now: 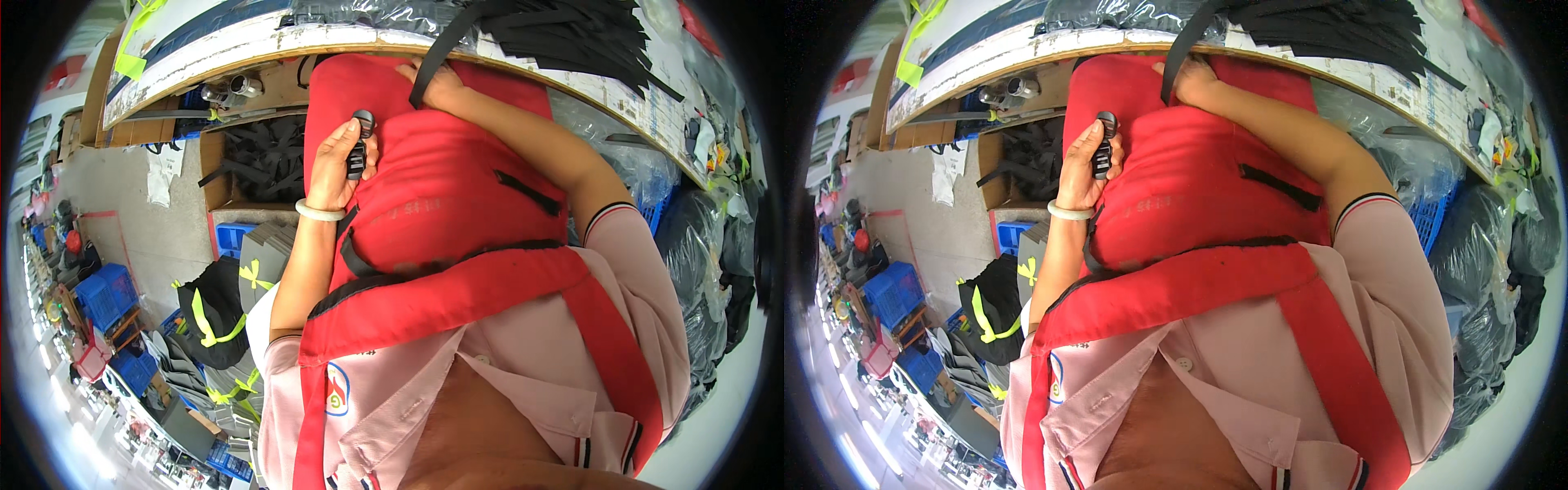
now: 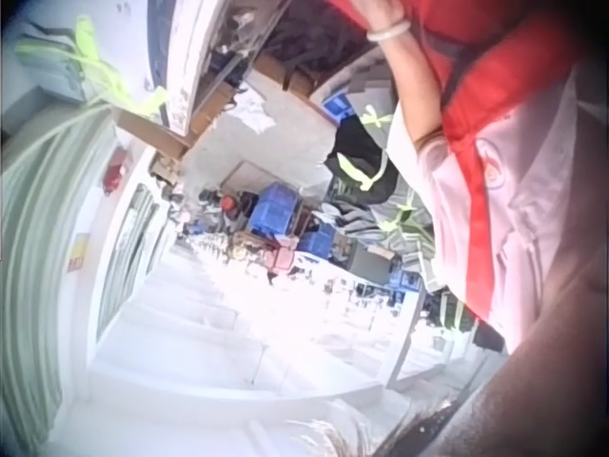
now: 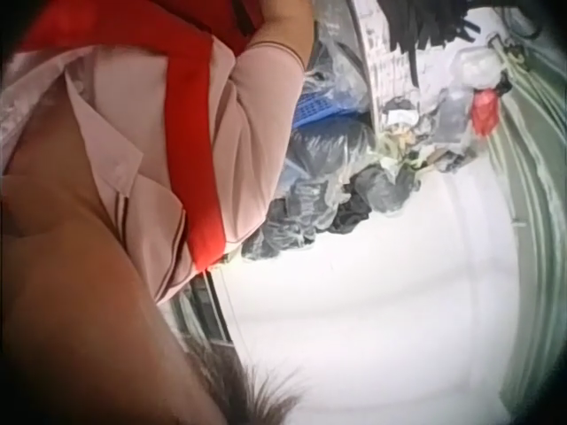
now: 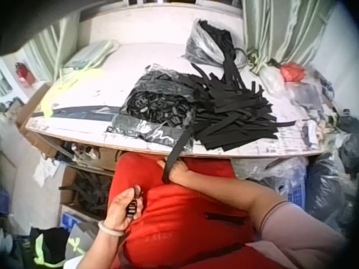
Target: Thread plastic buckles onto black nylon webbing straps for industrial products.
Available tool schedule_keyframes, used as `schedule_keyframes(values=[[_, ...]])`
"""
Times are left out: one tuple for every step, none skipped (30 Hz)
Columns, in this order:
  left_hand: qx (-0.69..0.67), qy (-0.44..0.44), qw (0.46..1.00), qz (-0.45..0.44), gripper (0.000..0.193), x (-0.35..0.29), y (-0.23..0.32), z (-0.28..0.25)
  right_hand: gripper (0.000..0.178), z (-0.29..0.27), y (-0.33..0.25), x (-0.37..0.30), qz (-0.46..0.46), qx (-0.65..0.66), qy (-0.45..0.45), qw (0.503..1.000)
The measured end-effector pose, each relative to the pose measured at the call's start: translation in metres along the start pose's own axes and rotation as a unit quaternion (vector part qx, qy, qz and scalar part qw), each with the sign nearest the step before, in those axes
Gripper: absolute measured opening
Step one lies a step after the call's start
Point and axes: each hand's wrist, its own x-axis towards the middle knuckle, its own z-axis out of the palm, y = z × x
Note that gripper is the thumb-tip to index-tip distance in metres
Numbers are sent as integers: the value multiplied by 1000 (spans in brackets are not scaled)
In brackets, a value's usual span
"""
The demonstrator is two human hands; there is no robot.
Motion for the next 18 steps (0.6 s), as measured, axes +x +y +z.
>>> schedule_keyframes(values=[[1, 2, 1000, 0, 30, 0, 0, 0, 45, 4, 5, 4, -1, 2, 0, 1000], [-17, -6, 1000, 4, 29, 0, 1, 1, 37, 6, 13, 8, 20, 60, -41, 997], [-38, -13, 999, 11, 29, 0, 1, 0, 32, 8, 17, 10, 38, 116, -82, 989], [-39, -11, 999, 10, 29, 1, 1, -1, 27, 11, 18, 7, 97, 137, -65, 984], [-47, -24, 999, 4, 29, 4, 1, -1, 27, 11, 27, -2, 98, 137, -67, 983], [-58, -29, 998, 4, 30, 3, 1, -5, 24, -5, 27, -10, 55, 145, -88, 984], [-62, -23, 998, 6, 30, 2, 1, -6, 21, -25, 27, -20, 15, 151, -109, 982], [-69, -8, 998, 2, 31, 2, 3, -6, 23, -44, 27, -29, 13, 166, -143, 976], [-76, 6, 997, -2, 32, 3, 3, -7, 25, -65, 23, -37, 12, 180, -177, 968], [-93, 17, 995, -11, 33, 4, 3, -11, 25, -87, 13, -45, -1, 209, -162, 964], [-96, 19, 995, -12, 33, 4, 3, -8, 25, -106, 3, -56, -13, 239, -147, 960], [-94, 38, 995, -24, 33, 6, 7, 1, 24, -119, -9, -64, -45, 285, -89, 953], [-90, 60, 993, -36, 34, 7, 9, 7, 24, -129, -26, -66, -78, 330, -29, 940], [-88, 46, 994, -49, 34, 10, 8, 7, 25, -141, -47, -66, -92, 366, -11, 926], [-86, 41, 994, -53, 34, 11, 9, 10, 26, -151, -66, -63, -105, 400, 8, 910], [-113, 3, 990, -80, 33, 11, 12, 13, 27, -159, -80, -61, -134, 401, 12, 906], [-140, -34, 984, -106, 33, 11, 13, 16, 29, -164, -89, -57, -165, 401, 16, 901], [-112, -3, 989, -96, 31, 8, 7, 15, 31, -158, -92, -52, -207, 383, 79, 897]])
